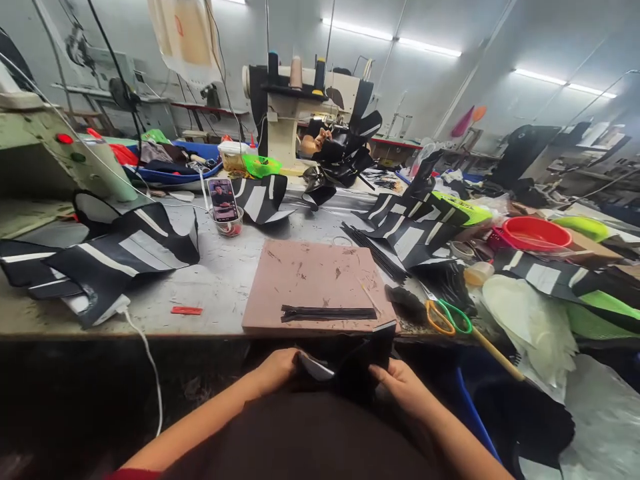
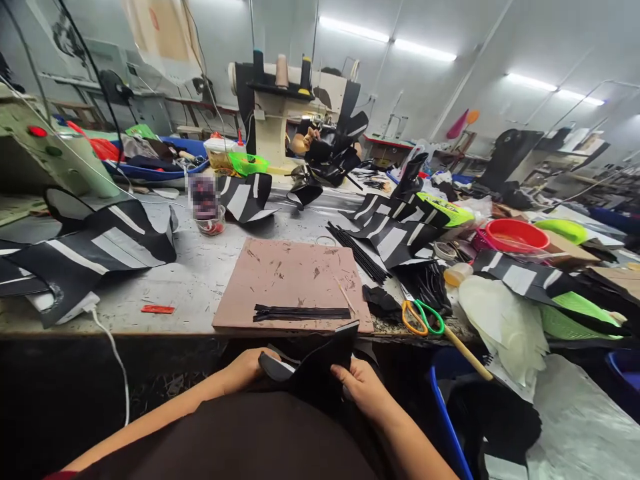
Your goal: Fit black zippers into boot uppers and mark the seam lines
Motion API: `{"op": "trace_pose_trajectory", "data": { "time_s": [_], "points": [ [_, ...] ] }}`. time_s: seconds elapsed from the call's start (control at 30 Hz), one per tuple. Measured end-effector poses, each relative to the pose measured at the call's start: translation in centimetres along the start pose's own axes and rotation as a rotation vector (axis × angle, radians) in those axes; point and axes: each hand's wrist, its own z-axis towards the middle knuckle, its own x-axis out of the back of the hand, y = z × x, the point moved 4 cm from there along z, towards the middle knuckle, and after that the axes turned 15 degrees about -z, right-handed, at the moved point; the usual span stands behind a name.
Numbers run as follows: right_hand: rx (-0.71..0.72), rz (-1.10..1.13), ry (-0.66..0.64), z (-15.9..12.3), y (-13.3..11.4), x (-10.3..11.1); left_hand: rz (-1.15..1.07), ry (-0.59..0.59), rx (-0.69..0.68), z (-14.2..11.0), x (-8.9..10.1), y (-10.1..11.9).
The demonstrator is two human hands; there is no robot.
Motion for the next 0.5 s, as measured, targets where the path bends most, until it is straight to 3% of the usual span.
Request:
{"op": "trace_pose_trajectory", "data": {
  "time_s": [0.07, 0.23, 0.27, 0.33, 0.4, 0.43, 0.47, 0.5],
  "points": [
    [0.012, -0.112, 0.086, 0.3, 0.1, 0.9, -0.068, 0.02, 0.006, -0.2, 0.6, 0.2],
    [0.043, -0.271, 0.064, 0.2, 0.5, 0.4, -0.489, 0.009, -0.006, -0.4, 2.5, 2.7],
    [0.047, -0.314, 0.125, 0.1, 0.3, 0.5, -0.541, -0.009, 0.032, -0.2, 2.4, 3.2],
    [0.07, -0.455, 0.409, 0.0, -0.8, 1.5, -0.506, -0.031, 0.141, 0.6, 1.9, 3.8],
    [0.24, -0.679, 0.733, -0.2, -3.2, 2.4, -0.394, -0.019, 0.22, 1.4, 1.4, 4.3],
    [0.402, -0.813, 0.791, 0.0, -4.8, 2.3, -0.347, -0.015, 0.227, 1.7, 1.3, 4.5],
    [0.589, -0.94, 0.751, 0.5, -6.2, 1.7, -0.31, -0.017, 0.209, 1.9, 1.2, 4.8],
    [0.761, -1.039, 0.628, 1.1, -7.4, 1.0, -0.283, -0.026, 0.177, 2.0, 1.2, 5.1]
  ]
}}
